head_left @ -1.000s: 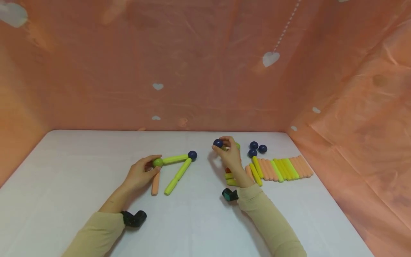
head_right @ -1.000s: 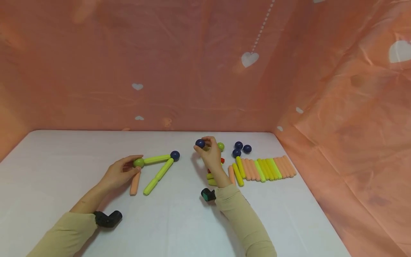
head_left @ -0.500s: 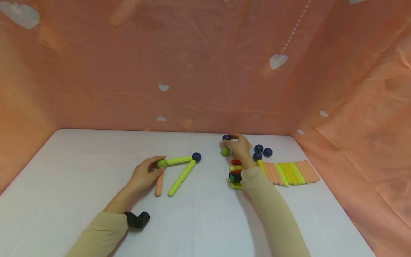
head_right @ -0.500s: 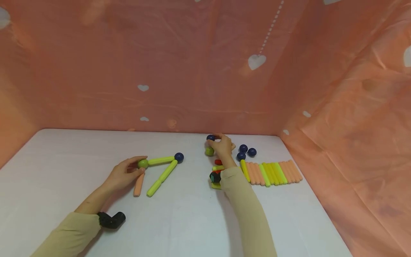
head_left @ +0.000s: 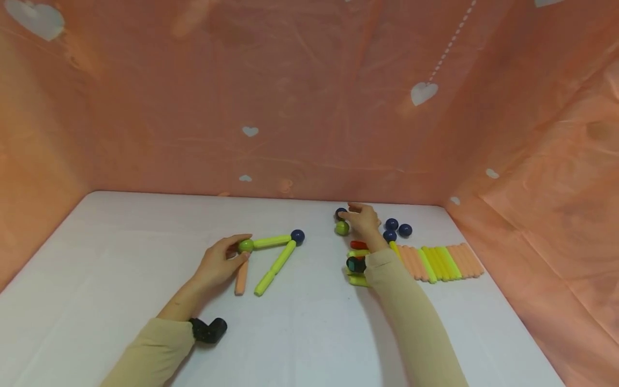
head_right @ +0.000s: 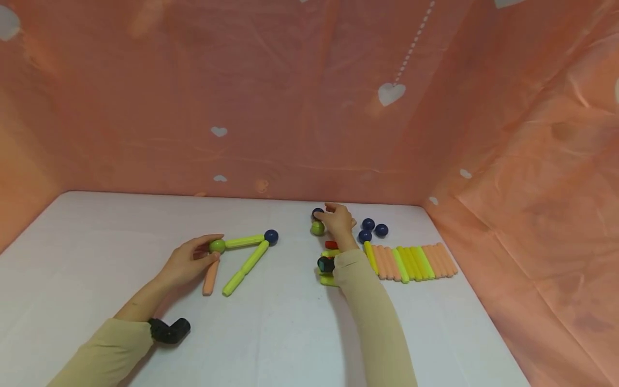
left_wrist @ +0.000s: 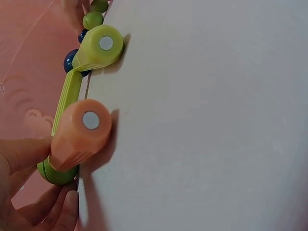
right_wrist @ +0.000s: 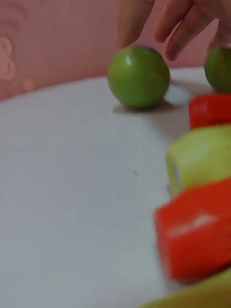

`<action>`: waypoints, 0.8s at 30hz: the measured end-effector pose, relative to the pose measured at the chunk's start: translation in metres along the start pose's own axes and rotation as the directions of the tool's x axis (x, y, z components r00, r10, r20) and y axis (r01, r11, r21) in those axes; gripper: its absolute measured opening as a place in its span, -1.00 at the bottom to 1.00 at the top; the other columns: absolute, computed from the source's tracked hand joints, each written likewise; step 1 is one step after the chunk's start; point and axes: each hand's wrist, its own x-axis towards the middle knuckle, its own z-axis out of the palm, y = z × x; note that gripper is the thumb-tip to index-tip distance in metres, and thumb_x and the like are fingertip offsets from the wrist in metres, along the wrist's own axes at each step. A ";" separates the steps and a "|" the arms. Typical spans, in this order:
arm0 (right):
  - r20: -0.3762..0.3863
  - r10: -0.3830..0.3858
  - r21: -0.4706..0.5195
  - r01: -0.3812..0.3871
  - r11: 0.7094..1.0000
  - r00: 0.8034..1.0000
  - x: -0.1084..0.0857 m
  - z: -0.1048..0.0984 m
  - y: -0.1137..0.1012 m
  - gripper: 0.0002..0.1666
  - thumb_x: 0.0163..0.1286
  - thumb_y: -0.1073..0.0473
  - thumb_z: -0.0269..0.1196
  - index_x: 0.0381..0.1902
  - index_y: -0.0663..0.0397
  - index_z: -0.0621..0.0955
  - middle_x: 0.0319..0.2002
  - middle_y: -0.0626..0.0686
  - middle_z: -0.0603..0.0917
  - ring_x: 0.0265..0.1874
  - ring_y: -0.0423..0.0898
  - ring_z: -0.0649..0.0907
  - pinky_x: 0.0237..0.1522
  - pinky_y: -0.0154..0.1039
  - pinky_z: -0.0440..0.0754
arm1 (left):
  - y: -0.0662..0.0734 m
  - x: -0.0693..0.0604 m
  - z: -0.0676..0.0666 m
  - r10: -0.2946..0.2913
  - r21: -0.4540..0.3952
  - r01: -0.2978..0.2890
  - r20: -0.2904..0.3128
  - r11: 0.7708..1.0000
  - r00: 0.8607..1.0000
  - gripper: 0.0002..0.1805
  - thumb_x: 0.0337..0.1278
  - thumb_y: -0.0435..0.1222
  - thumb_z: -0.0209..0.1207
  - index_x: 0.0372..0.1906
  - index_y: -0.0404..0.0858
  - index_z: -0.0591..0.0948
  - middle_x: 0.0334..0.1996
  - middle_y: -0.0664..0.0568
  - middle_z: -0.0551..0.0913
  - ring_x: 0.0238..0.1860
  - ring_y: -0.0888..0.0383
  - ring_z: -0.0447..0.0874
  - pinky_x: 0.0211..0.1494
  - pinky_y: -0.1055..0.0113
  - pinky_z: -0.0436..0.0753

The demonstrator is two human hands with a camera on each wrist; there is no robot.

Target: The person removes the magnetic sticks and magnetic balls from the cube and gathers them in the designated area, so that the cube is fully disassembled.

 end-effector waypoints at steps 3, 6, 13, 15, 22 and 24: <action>-0.001 0.002 0.129 -0.002 0.992 1.000 -0.010 -0.004 -0.004 -0.38 0.28 0.00 0.30 0.26 0.05 0.50 0.23 0.09 0.54 0.32 0.12 0.34 0.40 0.02 0.20 | -0.001 0.000 -0.001 0.004 0.004 -0.004 -0.003 1.000 1.000 -0.55 0.24 -0.41 0.13 0.24 -0.35 0.47 0.05 -0.36 0.53 0.10 -0.24 0.53 0.19 -0.04 0.55; -0.041 -0.040 0.262 0.049 0.964 0.998 -0.025 -0.004 -0.008 -0.46 0.26 0.08 0.33 0.18 0.13 0.55 0.15 0.17 0.60 0.24 0.08 0.46 0.30 -0.07 0.42 | -0.001 0.000 -0.003 -0.002 0.007 0.002 -0.003 1.000 1.000 -0.55 0.25 -0.40 0.13 0.25 -0.34 0.47 0.07 -0.36 0.52 0.11 -0.24 0.52 0.20 -0.04 0.54; -0.098 -0.164 0.454 0.191 0.870 0.982 -0.074 0.019 -0.009 -0.66 0.26 0.22 0.32 -0.04 0.28 0.63 -0.16 0.10 0.72 -0.23 -0.23 0.64 -0.18 -0.42 0.60 | -0.001 0.000 -0.004 -0.013 -0.001 0.013 0.011 1.000 1.000 -0.55 0.27 -0.39 0.11 0.26 -0.34 0.45 0.11 -0.37 0.50 0.14 -0.25 0.49 0.22 -0.05 0.52; -0.043 -0.177 0.481 0.176 0.859 0.983 -0.088 0.030 -0.013 -0.69 0.26 0.22 0.32 -0.09 0.29 0.63 -0.21 0.11 0.72 -0.30 -0.20 0.66 -0.20 -0.37 0.64 | -0.001 0.001 -0.004 -0.008 -0.001 0.008 0.007 1.000 1.000 -0.55 0.26 -0.39 0.11 0.26 -0.34 0.45 0.09 -0.37 0.51 0.13 -0.25 0.50 0.21 -0.05 0.52; 0.210 -0.140 0.382 0.051 0.923 0.968 -0.125 0.072 -0.027 -0.72 0.25 0.08 0.34 -0.29 0.20 0.60 -0.52 0.05 0.65 -0.63 -0.18 0.59 -0.58 -0.38 0.57 | -0.002 0.000 -0.003 -0.006 0.001 0.006 0.008 1.000 1.000 -0.55 0.27 -0.39 0.11 0.26 -0.33 0.45 0.10 -0.37 0.50 0.14 -0.25 0.49 0.22 -0.05 0.52; 0.236 -0.142 0.374 0.045 0.926 0.961 -0.131 0.080 -0.029 -0.72 0.23 0.08 0.35 -0.33 0.20 0.58 -0.58 0.03 0.64 -0.67 -0.20 0.56 -0.63 -0.41 0.53 | -0.002 0.000 -0.003 -0.005 0.000 0.005 0.010 1.000 1.000 -0.55 0.28 -0.39 0.11 0.27 -0.33 0.44 0.11 -0.38 0.50 0.14 -0.25 0.49 0.22 -0.06 0.51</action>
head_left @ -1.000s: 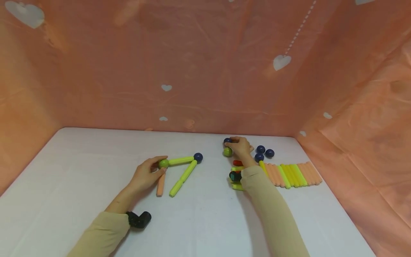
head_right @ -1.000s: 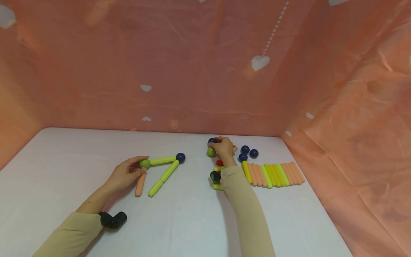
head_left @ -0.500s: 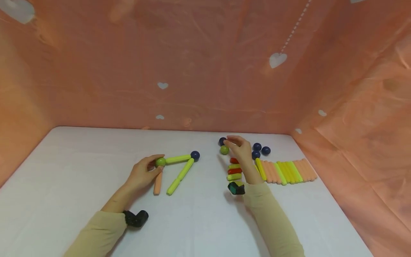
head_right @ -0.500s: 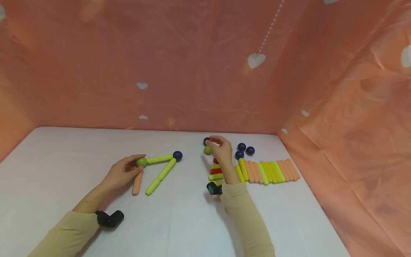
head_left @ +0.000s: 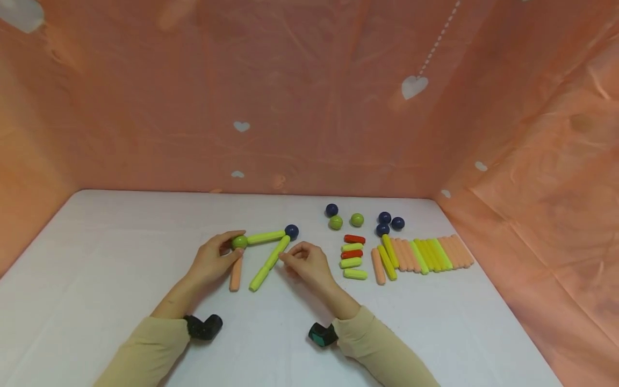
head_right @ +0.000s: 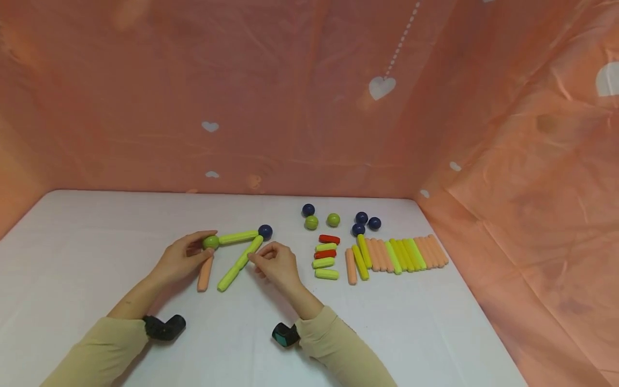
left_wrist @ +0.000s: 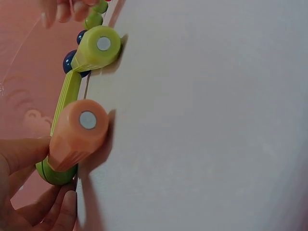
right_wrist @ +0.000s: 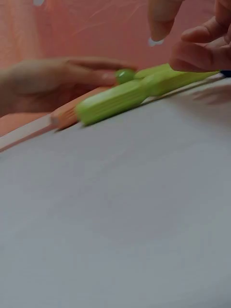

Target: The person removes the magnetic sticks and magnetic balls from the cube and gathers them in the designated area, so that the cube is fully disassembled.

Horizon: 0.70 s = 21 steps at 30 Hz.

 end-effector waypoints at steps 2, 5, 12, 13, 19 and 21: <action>0.012 0.010 0.005 -0.010 1.000 1.000 -0.002 0.007 0.000 -0.73 0.22 0.09 0.36 -0.36 0.19 0.57 -0.61 0.01 0.63 -0.70 -0.21 0.54 -0.65 -0.41 0.52 | 0.000 0.000 0.000 -0.001 0.001 0.001 0.000 1.000 1.000 -0.55 0.28 -0.39 0.11 0.27 -0.33 0.45 0.11 -0.38 0.50 0.14 -0.25 0.49 0.22 -0.06 0.51; 0.021 0.031 0.001 -0.031 1.000 0.999 -0.004 0.015 -0.001 -0.72 0.20 0.08 0.38 -0.40 0.17 0.55 -0.66 -0.02 0.61 -0.74 -0.22 0.52 -0.66 -0.42 0.51 | 0.000 0.001 0.000 -0.004 0.002 0.004 0.003 1.000 1.000 -0.55 0.28 -0.38 0.11 0.26 -0.33 0.45 0.11 -0.38 0.49 0.15 -0.26 0.48 0.23 -0.06 0.51; 0.024 0.038 -0.134 -0.035 0.990 0.999 -0.006 0.034 -0.002 -0.58 0.13 0.00 0.43 -0.41 0.12 0.45 -0.73 -0.06 0.57 -0.81 -0.25 0.50 -0.74 -0.44 0.44 | 0.000 0.001 0.000 0.006 0.003 -0.006 0.000 1.000 1.000 -0.55 0.29 -0.38 0.10 0.26 -0.34 0.44 0.12 -0.39 0.48 0.15 -0.27 0.48 0.22 -0.07 0.51; 0.021 0.036 -0.163 -0.032 0.986 0.999 -0.006 0.037 -0.002 -0.56 0.12 -0.01 0.44 -0.39 0.11 0.43 -0.74 -0.06 0.55 -0.83 -0.25 0.48 -0.76 -0.44 0.42 | 0.000 0.001 0.000 0.009 0.004 -0.009 -0.001 1.000 1.000 -0.55 0.28 -0.38 0.10 0.26 -0.35 0.45 0.12 -0.39 0.48 0.15 -0.27 0.48 0.22 -0.07 0.52; -0.019 0.028 -0.269 -0.032 0.963 0.999 -0.006 0.044 -0.005 -0.56 0.08 0.12 0.43 -0.27 0.11 0.39 -0.75 -0.08 0.51 -0.88 -0.26 0.43 -0.79 -0.45 0.41 | 0.000 0.000 0.000 0.022 -0.004 -0.022 0.001 1.000 1.000 -0.55 0.27 -0.40 0.10 0.25 -0.37 0.45 0.12 -0.39 0.49 0.14 -0.27 0.50 0.22 -0.07 0.52; -0.026 0.019 -0.269 -0.025 0.963 0.999 -0.008 0.043 -0.006 -0.56 0.06 0.19 0.40 -0.23 0.13 0.39 -0.70 -0.07 0.52 -0.85 -0.26 0.47 -0.74 -0.44 0.46 | 0.001 0.000 0.000 0.016 -0.006 -0.016 0.002 1.000 1.000 -0.55 0.27 -0.39 0.10 0.25 -0.37 0.45 0.12 -0.39 0.48 0.14 -0.27 0.49 0.22 -0.07 0.52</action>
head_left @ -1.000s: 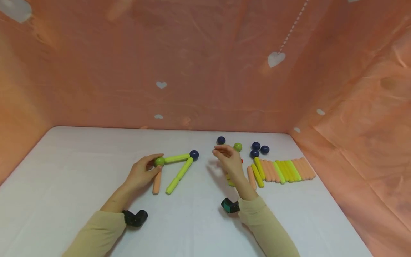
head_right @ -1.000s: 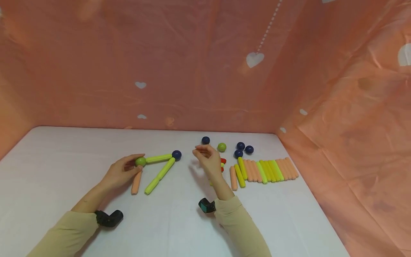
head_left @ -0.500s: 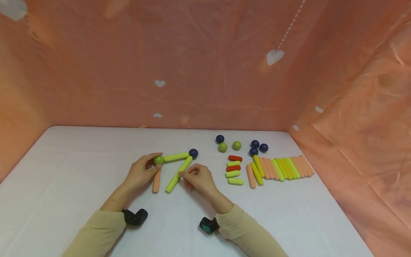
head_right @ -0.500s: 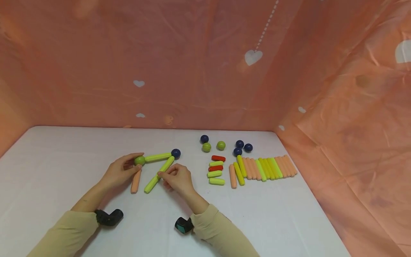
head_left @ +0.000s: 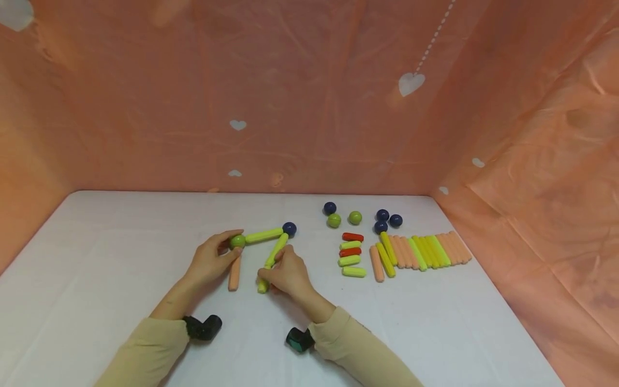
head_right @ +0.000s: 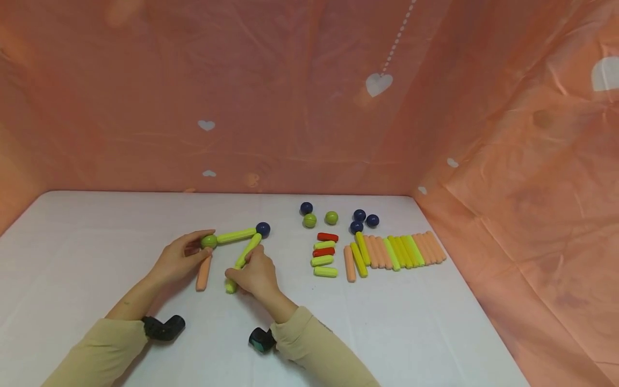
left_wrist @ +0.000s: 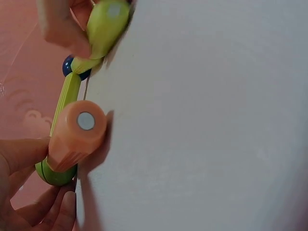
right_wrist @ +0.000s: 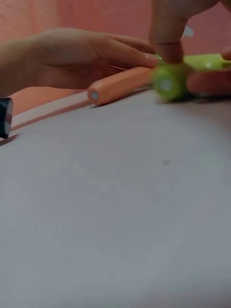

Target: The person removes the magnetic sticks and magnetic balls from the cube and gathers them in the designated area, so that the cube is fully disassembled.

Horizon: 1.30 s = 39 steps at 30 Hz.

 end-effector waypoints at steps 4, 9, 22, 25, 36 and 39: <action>-0.031 -0.022 -0.031 0.021 0.999 0.999 -0.004 -0.004 0.000 -0.56 0.03 0.20 0.38 -0.19 0.16 0.42 -0.58 -0.07 0.53 -0.67 -0.25 0.50 -0.61 -0.43 0.46 | 0.000 0.001 0.001 -0.011 -0.001 0.011 0.003 1.000 1.000 -0.55 0.28 -0.39 0.10 0.26 -0.36 0.44 0.13 -0.39 0.48 0.15 -0.27 0.48 0.23 -0.07 0.51; -0.014 -0.092 -0.074 0.091 0.993 0.996 -0.007 -0.012 0.002 -0.72 0.08 0.20 0.34 -0.24 0.21 0.59 -0.48 -0.03 0.55 -0.48 -0.19 0.48 -0.46 -0.40 0.44 | -0.001 0.002 0.002 -0.004 -0.005 0.004 -0.002 1.000 1.000 -0.55 0.28 -0.39 0.11 0.26 -0.35 0.45 0.12 -0.39 0.48 0.14 -0.26 0.50 0.22 -0.07 0.52; 0.027 -0.224 0.131 0.218 0.967 0.974 -0.014 -0.079 0.041 -0.65 0.26 0.31 0.26 0.03 0.22 0.62 -0.07 0.16 0.66 -0.11 -0.01 0.63 0.03 -0.21 0.63 | -0.001 -0.001 -0.005 -0.035 -0.001 0.035 0.005 0.999 0.999 -0.54 0.29 -0.37 0.11 0.28 -0.33 0.43 0.15 -0.40 0.45 0.17 -0.27 0.46 0.25 -0.06 0.49; 0.052 -0.247 0.129 0.239 0.962 0.968 -0.015 -0.097 0.054 -0.65 0.26 0.30 0.28 0.02 0.23 0.62 -0.05 0.18 0.67 -0.10 0.00 0.64 0.03 -0.28 0.62 | -0.002 -0.001 -0.005 -0.034 -0.002 0.034 0.008 0.999 0.999 -0.54 0.29 -0.37 0.11 0.28 -0.33 0.43 0.15 -0.40 0.45 0.18 -0.28 0.45 0.26 -0.06 0.49; 0.120 -0.269 0.009 0.270 0.963 0.956 -0.026 -0.141 0.091 -0.75 0.26 0.16 0.33 -0.09 0.04 0.69 -0.11 0.00 0.70 -0.05 -0.12 0.62 0.20 -0.14 0.49 | -0.001 -0.001 -0.001 -0.010 -0.004 0.010 0.011 1.000 1.000 -0.54 0.28 -0.40 0.10 0.27 -0.36 0.43 0.13 -0.41 0.46 0.16 -0.29 0.46 0.25 -0.07 0.50; 0.130 -0.316 -0.018 0.321 0.947 0.940 -0.029 -0.148 0.096 -0.77 0.25 0.19 0.34 -0.11 0.05 0.69 -0.12 0.00 0.71 -0.02 -0.08 0.61 0.23 -0.19 0.49 | 0.000 -0.001 0.000 -0.006 -0.005 0.006 0.013 1.000 1.000 -0.54 0.27 -0.40 0.10 0.27 -0.37 0.43 0.13 -0.41 0.46 0.16 -0.29 0.46 0.25 -0.07 0.49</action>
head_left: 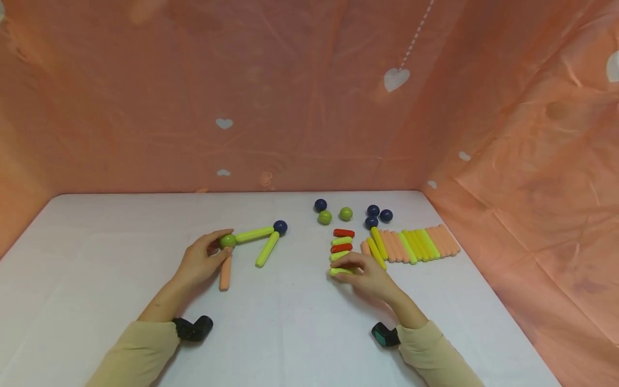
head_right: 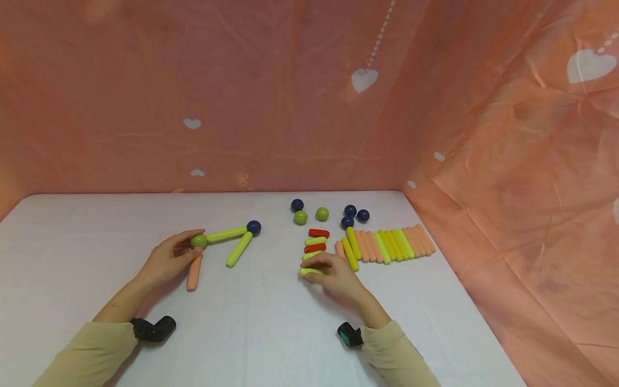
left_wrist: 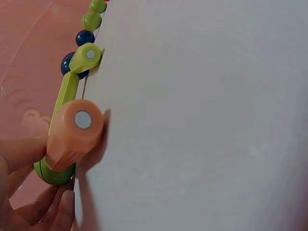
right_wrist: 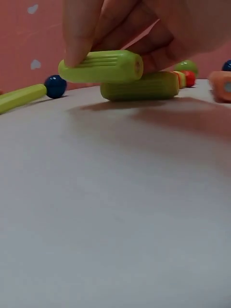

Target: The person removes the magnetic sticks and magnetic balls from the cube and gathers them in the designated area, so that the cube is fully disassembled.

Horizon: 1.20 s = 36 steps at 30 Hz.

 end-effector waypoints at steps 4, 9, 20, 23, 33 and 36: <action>0.015 -0.053 -0.018 0.053 0.998 0.998 -0.002 -0.004 0.005 -0.77 0.25 0.27 0.33 -0.11 0.13 0.69 -0.11 0.06 0.72 -0.02 -0.02 0.61 0.11 -0.40 0.53 | 0.000 0.000 -0.001 0.002 0.003 -0.002 -0.006 1.000 1.000 -0.54 0.28 -0.40 0.10 0.27 -0.36 0.43 0.12 -0.41 0.47 0.16 -0.28 0.47 0.24 -0.07 0.50; 0.030 -0.083 -0.054 0.085 0.995 0.996 -0.001 -0.004 0.007 -0.76 0.25 0.35 0.31 -0.11 0.18 0.67 -0.13 0.09 0.72 -0.04 0.02 0.61 0.09 -0.39 0.56 | 0.000 0.001 -0.001 0.003 -0.002 -0.003 -0.010 1.000 1.000 -0.54 0.28 -0.40 0.10 0.27 -0.36 0.43 0.12 -0.41 0.47 0.16 -0.28 0.47 0.23 -0.07 0.50; -0.083 0.001 0.055 0.003 0.998 0.997 0.020 0.025 -0.015 -0.73 0.31 0.30 0.26 -0.04 0.26 0.62 -0.08 0.21 0.68 -0.16 0.03 0.67 -0.12 -0.43 0.63 | 0.003 0.001 -0.001 0.006 0.004 -0.006 -0.011 1.000 1.000 -0.54 0.28 -0.40 0.10 0.27 -0.36 0.43 0.12 -0.41 0.47 0.15 -0.28 0.47 0.23 -0.07 0.51; -0.100 0.018 0.135 -0.004 0.991 0.995 0.033 0.038 -0.021 -0.70 0.33 0.29 0.23 0.00 0.32 0.59 -0.08 0.27 0.67 -0.19 0.10 0.68 -0.19 -0.42 0.65 | 0.002 0.001 -0.001 0.001 0.004 0.000 -0.012 1.000 1.000 -0.54 0.28 -0.40 0.10 0.27 -0.36 0.42 0.12 -0.41 0.47 0.16 -0.28 0.47 0.23 -0.07 0.50; -0.227 0.114 0.305 -0.040 0.951 0.967 0.063 0.066 -0.034 -0.71 0.30 0.29 0.25 -0.05 0.35 0.60 -0.16 0.26 0.68 -0.26 0.11 0.67 -0.29 -0.35 0.66 | -0.001 -0.001 0.002 -0.007 -0.002 0.007 -0.015 1.000 1.000 -0.54 0.28 -0.39 0.11 0.27 -0.35 0.43 0.10 -0.39 0.48 0.13 -0.25 0.48 0.22 -0.06 0.51; -0.266 0.161 0.335 -0.065 0.940 0.950 0.073 0.077 -0.037 -0.68 0.27 0.26 0.29 -0.06 0.35 0.61 -0.19 0.27 0.69 -0.31 0.08 0.69 -0.32 -0.33 0.67 | -0.001 0.000 0.002 -0.011 0.002 0.011 -0.017 1.000 1.000 -0.53 0.28 -0.39 0.11 0.28 -0.35 0.43 0.12 -0.39 0.47 0.15 -0.26 0.48 0.23 -0.06 0.51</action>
